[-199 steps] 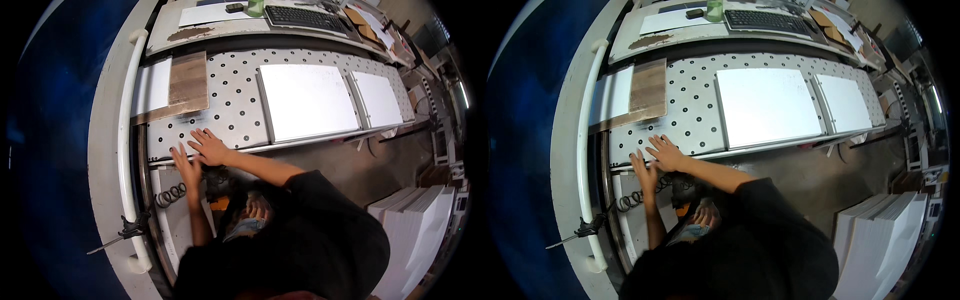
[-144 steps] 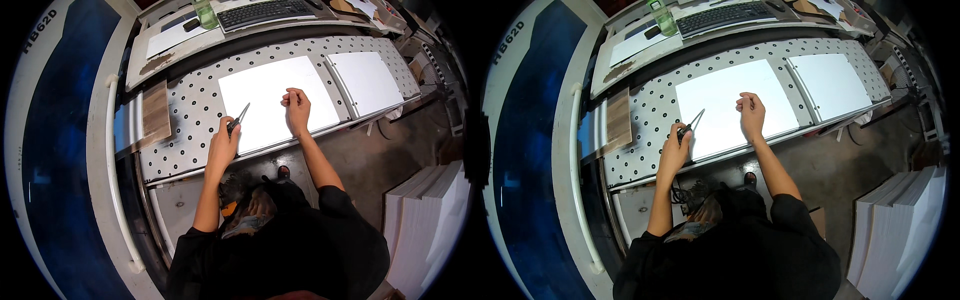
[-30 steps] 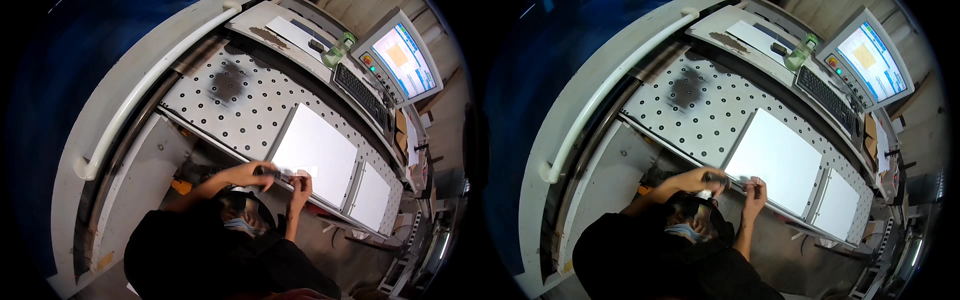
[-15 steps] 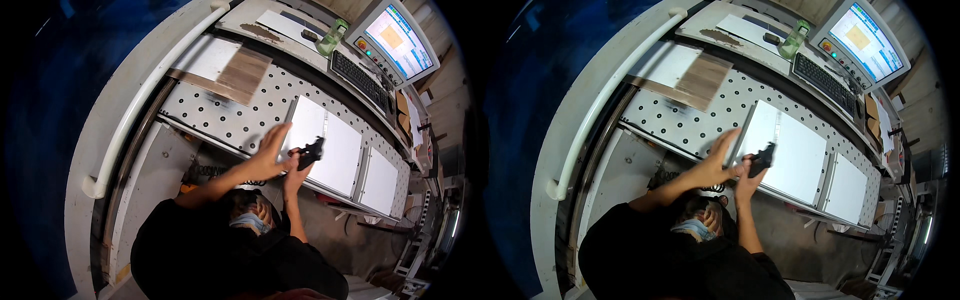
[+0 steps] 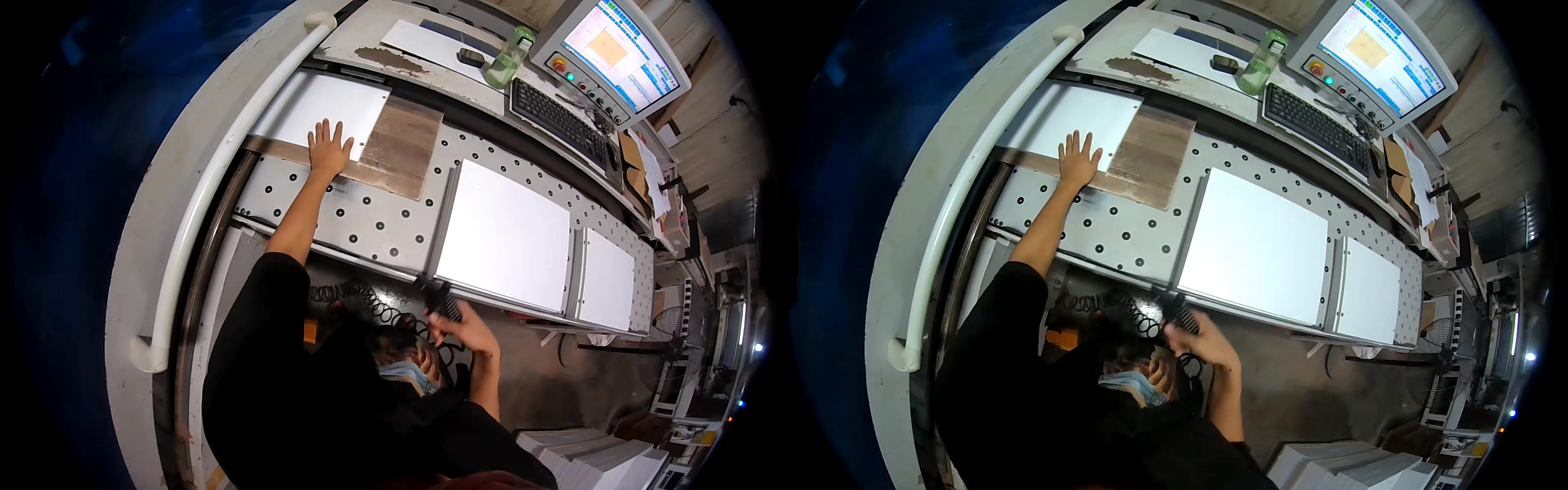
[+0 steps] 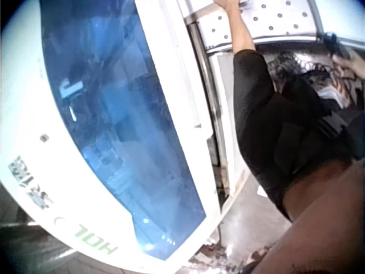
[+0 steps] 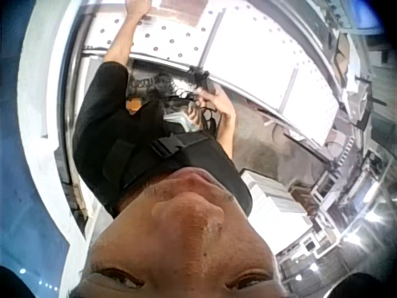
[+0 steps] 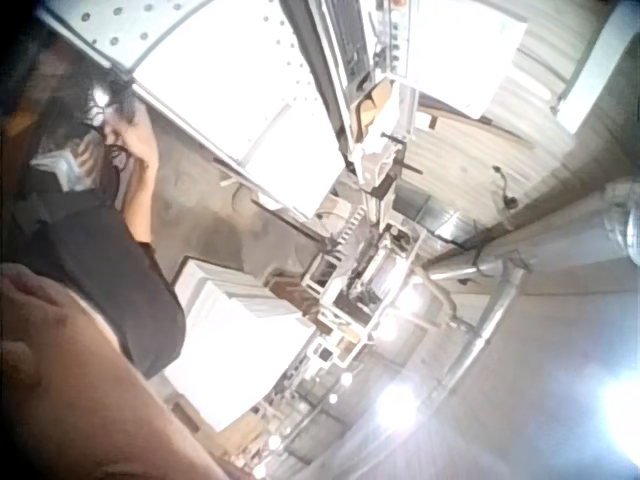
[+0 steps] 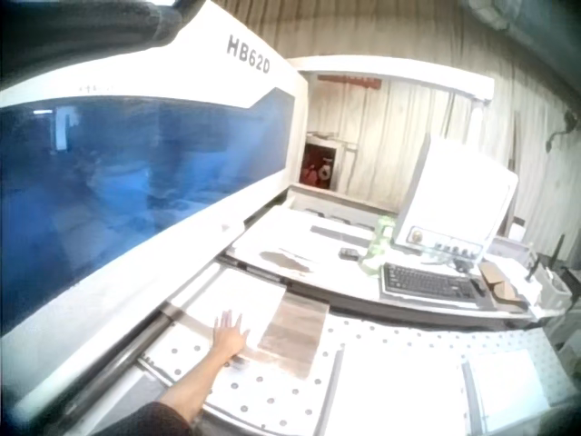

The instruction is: The person places white rectangular sheets onto a perforated metal work surface, aligns them, and uses a handheld tool to mark or secure them. They repeat this process for multiple sheets, occasionally retrieving new sheets from a nearby stack.

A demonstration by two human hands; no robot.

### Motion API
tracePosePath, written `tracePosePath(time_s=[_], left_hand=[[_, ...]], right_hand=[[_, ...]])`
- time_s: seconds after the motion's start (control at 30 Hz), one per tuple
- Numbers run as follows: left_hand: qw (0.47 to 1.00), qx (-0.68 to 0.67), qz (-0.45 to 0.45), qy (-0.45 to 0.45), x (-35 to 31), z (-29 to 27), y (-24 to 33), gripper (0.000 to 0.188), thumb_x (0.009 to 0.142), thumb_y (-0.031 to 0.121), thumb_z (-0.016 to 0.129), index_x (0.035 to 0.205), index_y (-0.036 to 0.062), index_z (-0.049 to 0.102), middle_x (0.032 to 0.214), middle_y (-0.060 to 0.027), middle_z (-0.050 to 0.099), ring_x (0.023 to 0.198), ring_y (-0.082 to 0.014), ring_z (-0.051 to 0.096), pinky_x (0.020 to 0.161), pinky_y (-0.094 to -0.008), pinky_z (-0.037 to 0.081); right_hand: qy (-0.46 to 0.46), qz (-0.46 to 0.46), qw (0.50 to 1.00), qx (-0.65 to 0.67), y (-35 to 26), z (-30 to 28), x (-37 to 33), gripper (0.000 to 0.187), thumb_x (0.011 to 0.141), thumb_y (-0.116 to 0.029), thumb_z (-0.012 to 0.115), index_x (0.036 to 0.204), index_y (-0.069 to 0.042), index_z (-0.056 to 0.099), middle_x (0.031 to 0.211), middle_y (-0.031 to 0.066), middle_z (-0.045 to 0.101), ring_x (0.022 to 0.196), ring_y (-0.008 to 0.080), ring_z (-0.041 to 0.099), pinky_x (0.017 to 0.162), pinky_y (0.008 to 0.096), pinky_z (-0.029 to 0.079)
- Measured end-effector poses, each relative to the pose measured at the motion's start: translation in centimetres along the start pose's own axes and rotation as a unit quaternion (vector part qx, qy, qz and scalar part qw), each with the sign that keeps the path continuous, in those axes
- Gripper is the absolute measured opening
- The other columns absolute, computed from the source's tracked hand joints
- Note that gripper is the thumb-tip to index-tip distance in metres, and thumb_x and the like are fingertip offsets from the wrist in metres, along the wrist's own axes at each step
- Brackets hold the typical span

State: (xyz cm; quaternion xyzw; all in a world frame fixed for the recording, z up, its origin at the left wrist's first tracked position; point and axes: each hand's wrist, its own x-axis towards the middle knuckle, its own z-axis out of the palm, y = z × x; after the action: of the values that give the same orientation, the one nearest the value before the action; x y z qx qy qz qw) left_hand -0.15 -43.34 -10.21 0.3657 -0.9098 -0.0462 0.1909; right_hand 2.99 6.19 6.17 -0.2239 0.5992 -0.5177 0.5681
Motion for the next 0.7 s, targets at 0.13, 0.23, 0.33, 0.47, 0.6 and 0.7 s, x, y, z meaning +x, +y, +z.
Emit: tracePosePath(time_s=[0.13, 0.23, 0.33, 0.47, 0.6, 0.7], left_hand=[[0.998, 0.0, 0.035, 0.061, -1.9, 1.9, 1.4, 0.059, 0.103, 0.047, 0.042, 0.15, 0.0126, 0.046, 0.156, -0.0247, 0.037, 0.145, -0.0429, 0.032, 0.119, -0.0578, 0.021], [0.995, 0.007, 0.044, 0.087, -4.0, 0.4, 1.0, 0.056, 0.103, 0.042, 0.045, 0.15, 0.0112, 0.047, 0.154, -0.0261, 0.039, 0.143, -0.0458, 0.034, 0.117, -0.059, 0.025], [0.993, 0.009, 0.052, 0.101, -8.8, -0.8, 3.5, 0.055, 0.103, 0.038, 0.047, 0.15, 0.0093, 0.046, 0.153, -0.0269, 0.04, 0.142, -0.047, 0.034, 0.117, -0.0582, 0.026], [0.995, -0.03, 0.058, 0.078, -15.6, -3.2, 6.7, 0.055, 0.102, 0.033, 0.05, 0.151, 0.0076, 0.044, 0.154, -0.027, 0.038, 0.142, -0.0483, 0.033, 0.117, -0.0581, 0.025], [0.994, -0.08, 0.071, 0.026, -22.6, -7.0, 9.6, 0.057, 0.102, 0.031, 0.052, 0.152, 0.0072, 0.042, 0.157, -0.0263, 0.034, 0.144, -0.0482, 0.03, 0.118, -0.0584, 0.023], [0.993, -0.097, 0.073, 0.011, -26.1, -8.9, 10.6, 0.057, 0.101, 0.031, 0.053, 0.152, 0.0075, 0.043, 0.157, -0.026, 0.034, 0.145, -0.0477, 0.03, 0.117, -0.0588, 0.024]], right_hand=[[-0.036, 0.013, 0.995, -0.094, -1.6, 1.2, -1.1, 0.023, 0.096, -0.021, 0.071, 0.105, -0.001, 0.063, 0.073, -0.0006, 0.059, 0.063, 0.008, 0.055, 0.058, 0.0245, 0.047], [0.195, 0.011, 0.962, -0.19, -0.6, 1.3, 0.6, 0.033, 0.095, -0.03, 0.07, 0.103, 0.0, 0.061, 0.071, 0.008, 0.062, 0.064, 0.0222, 0.06, 0.063, 0.0356, 0.049], [0.329, 0.019, 0.873, -0.36, -2.4, 1.5, 1.9, 0.035, 0.094, -0.033, 0.068, 0.102, 0.0, 0.058, 0.072, 0.0193, 0.063, 0.072, 0.0428, 0.062, 0.07, 0.0466, 0.049], [0.266, 0.0, 0.87, -0.415, -1.7, 1.2, 3.4, 0.032, 0.093, -0.031, 0.068, 0.104, -0.002, 0.059, 0.071, 0.0217, 0.06, 0.071, 0.0449, 0.06, 0.066, 0.0479, 0.046], [0.272, 0.017, 0.836, -0.476, -1.7, 0.8, 3.6, 0.032, 0.093, -0.033, 0.067, 0.107, -0.006, 0.059, 0.078, 0.0222, 0.067, 0.082, 0.0459, 0.065, 0.071, 0.052, 0.05], [0.338, 0.008, 0.82, -0.462, -2.4, -1.7, 3.0, 0.029, 0.091, -0.031, 0.066, 0.108, -0.008, 0.06, 0.082, 0.0217, 0.071, 0.082, 0.046, 0.068, 0.074, 0.0535, 0.052]])
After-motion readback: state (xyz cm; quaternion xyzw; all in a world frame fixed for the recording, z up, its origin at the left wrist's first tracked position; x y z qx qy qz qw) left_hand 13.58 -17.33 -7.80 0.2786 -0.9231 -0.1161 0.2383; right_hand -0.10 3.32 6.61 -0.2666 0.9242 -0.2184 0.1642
